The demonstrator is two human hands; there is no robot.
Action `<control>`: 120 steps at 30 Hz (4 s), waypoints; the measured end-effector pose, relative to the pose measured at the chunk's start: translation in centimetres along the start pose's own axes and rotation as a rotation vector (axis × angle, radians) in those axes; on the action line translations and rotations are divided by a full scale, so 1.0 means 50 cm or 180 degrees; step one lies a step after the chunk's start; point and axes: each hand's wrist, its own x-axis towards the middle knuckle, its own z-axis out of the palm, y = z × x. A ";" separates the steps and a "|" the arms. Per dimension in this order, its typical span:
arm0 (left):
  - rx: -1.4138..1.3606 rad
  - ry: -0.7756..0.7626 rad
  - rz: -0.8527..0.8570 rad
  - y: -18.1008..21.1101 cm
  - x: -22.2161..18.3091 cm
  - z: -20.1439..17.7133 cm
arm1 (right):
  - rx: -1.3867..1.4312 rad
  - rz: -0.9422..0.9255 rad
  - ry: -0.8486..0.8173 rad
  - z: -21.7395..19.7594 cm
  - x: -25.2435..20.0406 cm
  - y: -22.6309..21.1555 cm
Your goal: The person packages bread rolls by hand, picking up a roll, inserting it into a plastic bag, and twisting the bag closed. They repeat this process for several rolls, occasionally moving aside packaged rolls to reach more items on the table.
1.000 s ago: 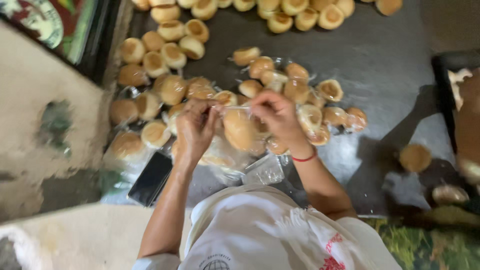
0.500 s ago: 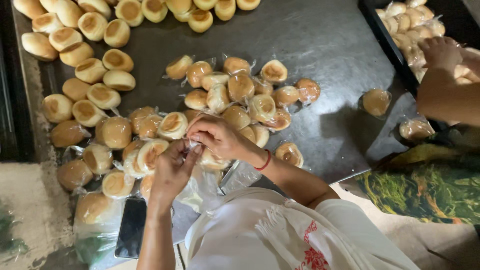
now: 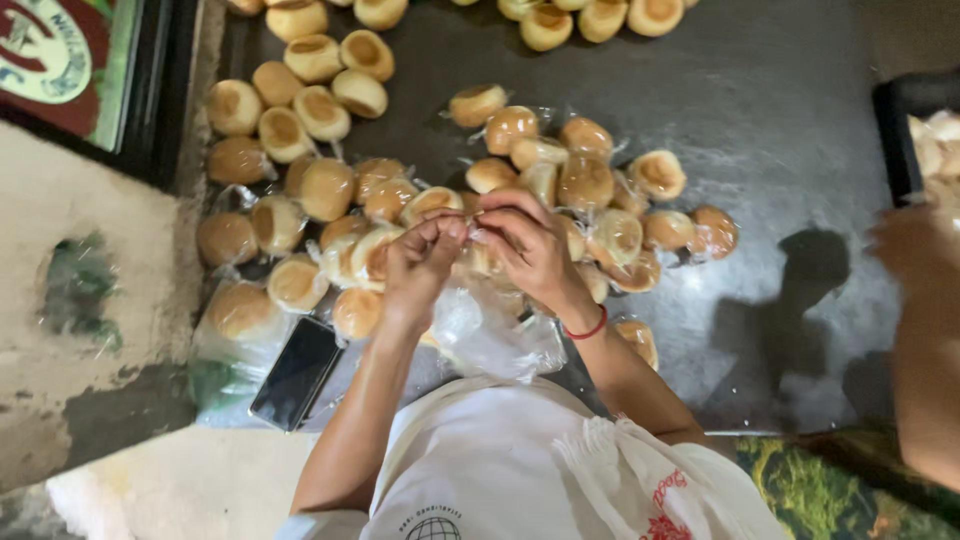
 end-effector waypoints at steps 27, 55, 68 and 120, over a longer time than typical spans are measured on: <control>0.0620 0.0878 0.0377 -0.006 0.083 0.003 | 0.1235 0.1329 0.0639 0.072 0.009 0.066; -0.0718 0.0847 -0.1490 -0.132 0.246 -0.070 | 0.1164 0.1133 0.0883 0.005 0.167 0.262; -0.0263 0.0683 -0.0975 -0.117 0.239 -0.049 | 0.0882 0.1301 0.0580 -0.001 0.175 0.273; 0.0710 0.0796 0.0470 -0.004 0.181 0.001 | 0.1371 0.0410 0.0879 0.009 0.129 0.131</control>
